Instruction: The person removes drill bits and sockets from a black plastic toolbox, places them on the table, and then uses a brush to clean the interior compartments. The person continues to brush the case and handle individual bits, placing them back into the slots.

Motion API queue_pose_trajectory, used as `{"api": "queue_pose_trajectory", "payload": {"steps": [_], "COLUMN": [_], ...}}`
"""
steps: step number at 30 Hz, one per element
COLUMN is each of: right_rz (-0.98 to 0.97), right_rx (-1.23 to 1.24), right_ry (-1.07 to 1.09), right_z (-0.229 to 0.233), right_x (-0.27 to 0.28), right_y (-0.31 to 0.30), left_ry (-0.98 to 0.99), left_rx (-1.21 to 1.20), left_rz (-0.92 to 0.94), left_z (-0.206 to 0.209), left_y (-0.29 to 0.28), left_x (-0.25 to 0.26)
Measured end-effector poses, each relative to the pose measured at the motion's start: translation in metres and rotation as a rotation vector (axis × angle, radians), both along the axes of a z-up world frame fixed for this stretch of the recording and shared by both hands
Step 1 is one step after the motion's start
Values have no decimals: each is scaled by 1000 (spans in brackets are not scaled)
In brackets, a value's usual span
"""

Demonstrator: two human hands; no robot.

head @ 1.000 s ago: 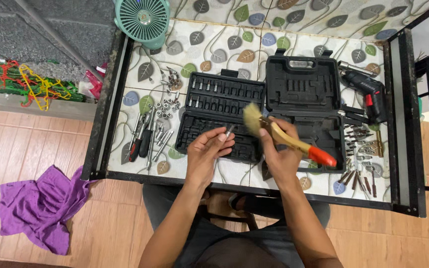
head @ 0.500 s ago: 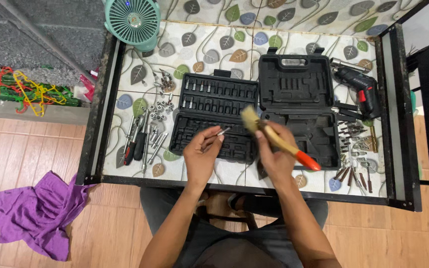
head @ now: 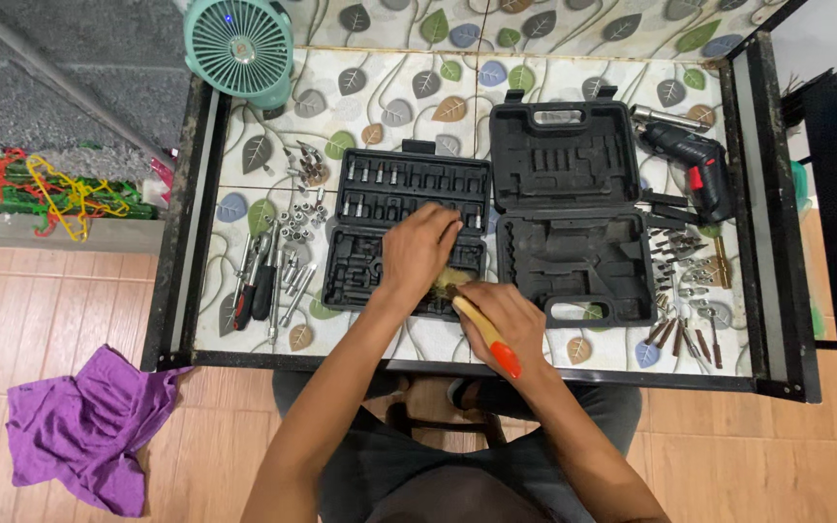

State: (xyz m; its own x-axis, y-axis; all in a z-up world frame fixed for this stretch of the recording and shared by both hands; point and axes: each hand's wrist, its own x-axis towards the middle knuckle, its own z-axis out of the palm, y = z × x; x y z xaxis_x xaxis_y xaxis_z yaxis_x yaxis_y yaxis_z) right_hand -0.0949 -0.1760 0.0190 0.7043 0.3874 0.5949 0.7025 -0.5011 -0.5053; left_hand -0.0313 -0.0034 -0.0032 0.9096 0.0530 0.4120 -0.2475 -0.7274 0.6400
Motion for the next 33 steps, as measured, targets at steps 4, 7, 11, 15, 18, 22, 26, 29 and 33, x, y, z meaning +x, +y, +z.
{"api": "queue_pose_trajectory", "payload": {"steps": [4,7,11,15,18,22,26,29,33], "right_rz": [-5,2,1,1,-4,0,-8,-3,-28], "right_rx": [1,12,9,28,38,32,56,45,39], "right_ry": [-5,-13,-27,-28,-23,-11,-24,-27,-1], "right_z": [-5,-11,-16,-17,-17,-16,-14,-13,-11], "right_x": [1,2,5,6,5,6,7,7,8], "right_y": [-2,-2,-3,-1,-1,-1,1,2,4], "left_ry": [-16,-13,-33,-24,2,16,39,27,61], "left_rx": [101,122,228,243,278,333,293,274,183], "left_rz": [-92,-141,-177,-193,-212,-259,-298,-306,-297], "left_z": [-10,-14,-14,-11,-9,-4,-1,-1,-4], "left_y": [3,7,7,8,8,11,15,16,17], "left_x": [9,9,5,3,3,5,6,9,8]}}
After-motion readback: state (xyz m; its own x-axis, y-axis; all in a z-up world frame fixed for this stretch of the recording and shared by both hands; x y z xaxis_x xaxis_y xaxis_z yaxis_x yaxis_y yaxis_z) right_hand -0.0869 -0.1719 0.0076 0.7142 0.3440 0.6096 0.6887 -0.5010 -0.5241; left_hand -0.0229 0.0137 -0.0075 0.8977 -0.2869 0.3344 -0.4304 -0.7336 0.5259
